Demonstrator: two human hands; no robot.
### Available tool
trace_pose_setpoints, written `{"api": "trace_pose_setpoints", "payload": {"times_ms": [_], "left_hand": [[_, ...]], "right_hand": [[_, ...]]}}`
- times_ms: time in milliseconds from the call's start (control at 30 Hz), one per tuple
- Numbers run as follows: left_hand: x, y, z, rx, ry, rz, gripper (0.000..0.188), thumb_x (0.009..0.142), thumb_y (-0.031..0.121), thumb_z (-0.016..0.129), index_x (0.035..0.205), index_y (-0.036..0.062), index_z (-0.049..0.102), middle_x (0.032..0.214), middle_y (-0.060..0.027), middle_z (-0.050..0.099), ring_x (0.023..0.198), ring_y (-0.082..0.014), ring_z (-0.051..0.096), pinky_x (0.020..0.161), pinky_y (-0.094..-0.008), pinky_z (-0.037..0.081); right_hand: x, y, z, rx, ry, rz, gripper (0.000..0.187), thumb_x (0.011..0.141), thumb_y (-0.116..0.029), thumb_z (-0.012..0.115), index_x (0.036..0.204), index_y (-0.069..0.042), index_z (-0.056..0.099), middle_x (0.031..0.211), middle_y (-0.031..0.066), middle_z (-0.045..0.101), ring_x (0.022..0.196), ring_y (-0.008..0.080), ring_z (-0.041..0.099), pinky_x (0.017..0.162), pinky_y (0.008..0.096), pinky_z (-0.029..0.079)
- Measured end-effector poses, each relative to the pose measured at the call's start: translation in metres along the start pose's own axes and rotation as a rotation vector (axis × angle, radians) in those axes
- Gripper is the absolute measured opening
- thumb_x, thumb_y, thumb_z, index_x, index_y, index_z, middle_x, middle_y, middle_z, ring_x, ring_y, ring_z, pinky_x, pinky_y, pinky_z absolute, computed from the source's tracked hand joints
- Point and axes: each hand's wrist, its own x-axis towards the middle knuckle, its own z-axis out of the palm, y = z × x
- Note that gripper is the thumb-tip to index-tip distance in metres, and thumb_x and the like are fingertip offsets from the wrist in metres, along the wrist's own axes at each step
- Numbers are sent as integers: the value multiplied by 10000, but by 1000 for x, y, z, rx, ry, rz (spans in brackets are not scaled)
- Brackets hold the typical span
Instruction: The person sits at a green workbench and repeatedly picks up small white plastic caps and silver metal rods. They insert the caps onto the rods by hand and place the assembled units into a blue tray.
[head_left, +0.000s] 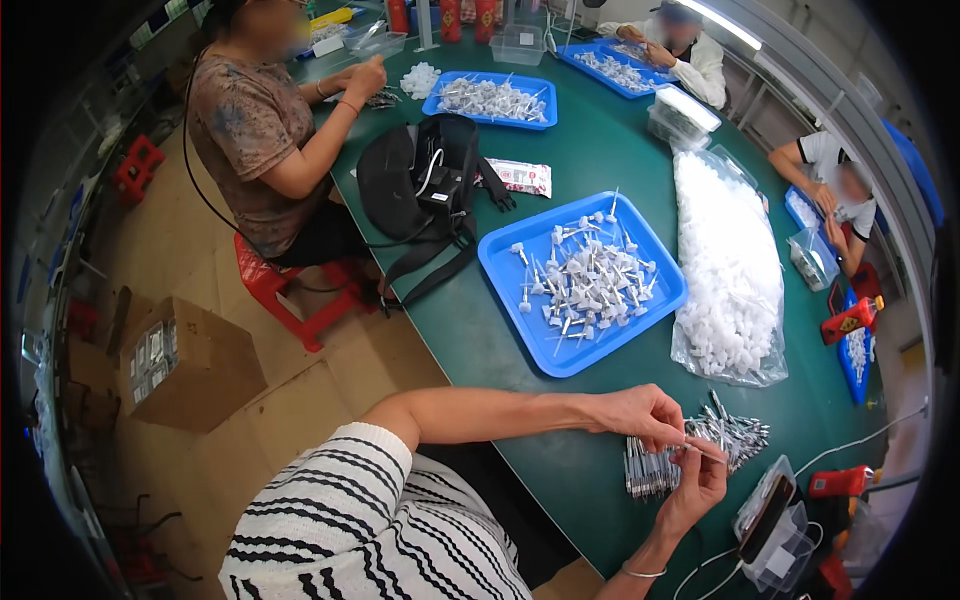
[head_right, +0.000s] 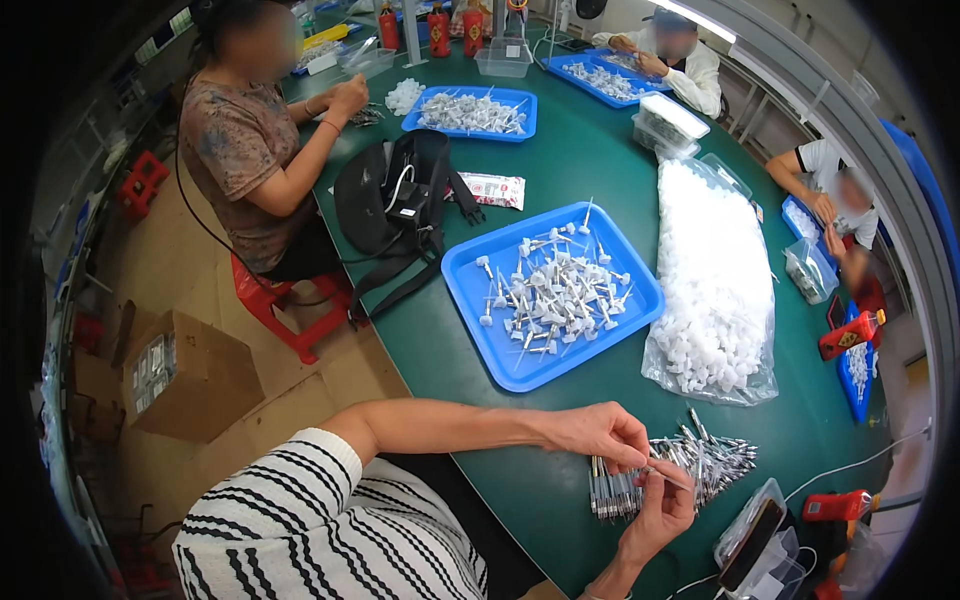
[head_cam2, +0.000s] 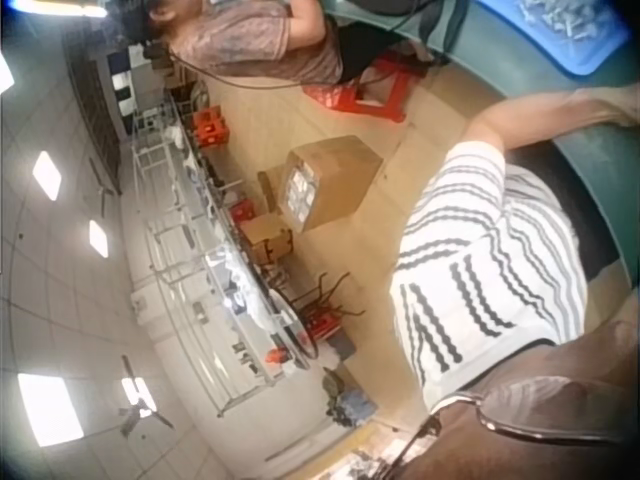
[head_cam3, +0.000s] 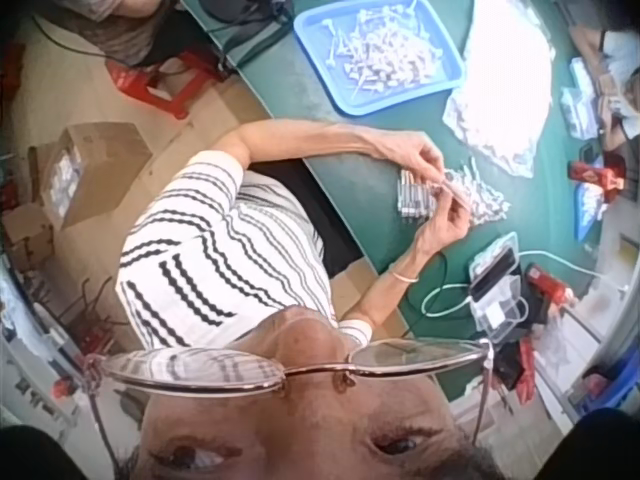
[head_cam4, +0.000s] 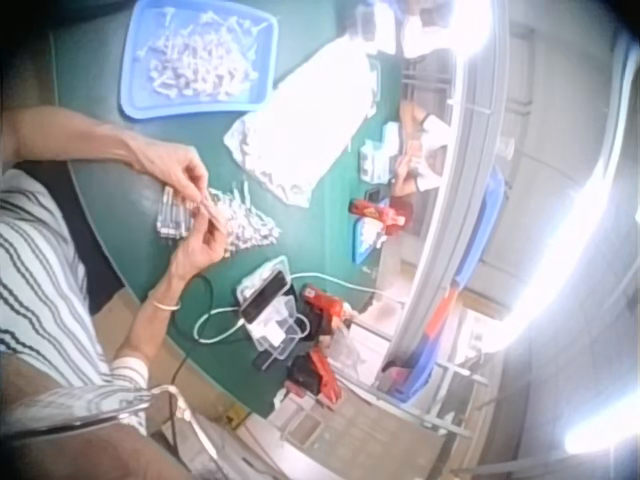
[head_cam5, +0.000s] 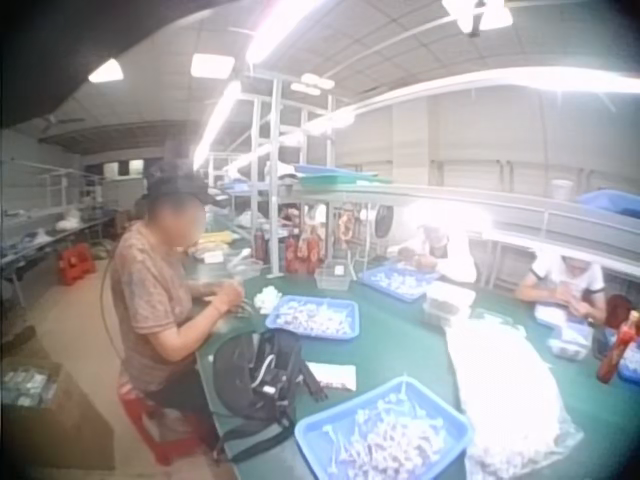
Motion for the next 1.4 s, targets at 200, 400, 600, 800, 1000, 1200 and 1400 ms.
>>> {"api": "trace_pose_setpoints", "payload": {"times_ms": [200,400,600,800,1000,1200,1400], "left_hand": [[1,-6,-1,19,-19,20,217,885,228,658,919,13,661,801,-28,651,706,-77,604,635,-220,514],[4,-4,0,54,-23,28,197,879,202,666,926,11,667,803,-31,654,707,-73,600,647,-221,521],[4,3,2,67,47,-55,151,891,136,643,943,-4,664,813,-49,657,732,-82,614,662,-221,522],[4,10,-1,62,155,-86,153,891,150,643,930,4,666,872,-73,672,777,-100,631,705,-229,533],[8,11,5,-137,139,-143,225,907,136,622,1083,-5,636,1011,-101,663,868,-133,657,771,-233,560],[5,6,3,-268,99,-188,298,914,107,604,1187,-9,578,1048,-137,659,909,-159,667,796,-231,558],[7,5,3,-307,100,-204,293,921,90,589,1192,-20,570,1033,-141,662,916,-171,669,806,-233,555]], "right_hand": [[-2,-1,3,-6,0,-1,78,882,28,589,956,29,613,912,89,619,717,117,556,643,231,470],[-4,-3,0,-49,19,17,93,875,53,582,955,34,626,911,75,618,735,111,573,667,225,477],[0,-3,-5,10,-24,78,87,885,45,579,958,66,621,942,90,632,790,127,620,740,245,526],[6,0,-18,182,35,-6,101,910,-6,583,982,57,619,969,112,641,816,158,651,749,271,554],[8,5,-21,238,48,15,116,912,-31,593,989,52,618,956,112,641,833,172,655,757,280,561],[7,5,-14,179,47,-40,104,922,-52,585,975,34,607,938,107,647,837,157,651,768,276,552],[6,4,-15,202,30,-7,84,915,-30,593,972,32,599,935,89,645,848,126,633,796,264,527]]}}
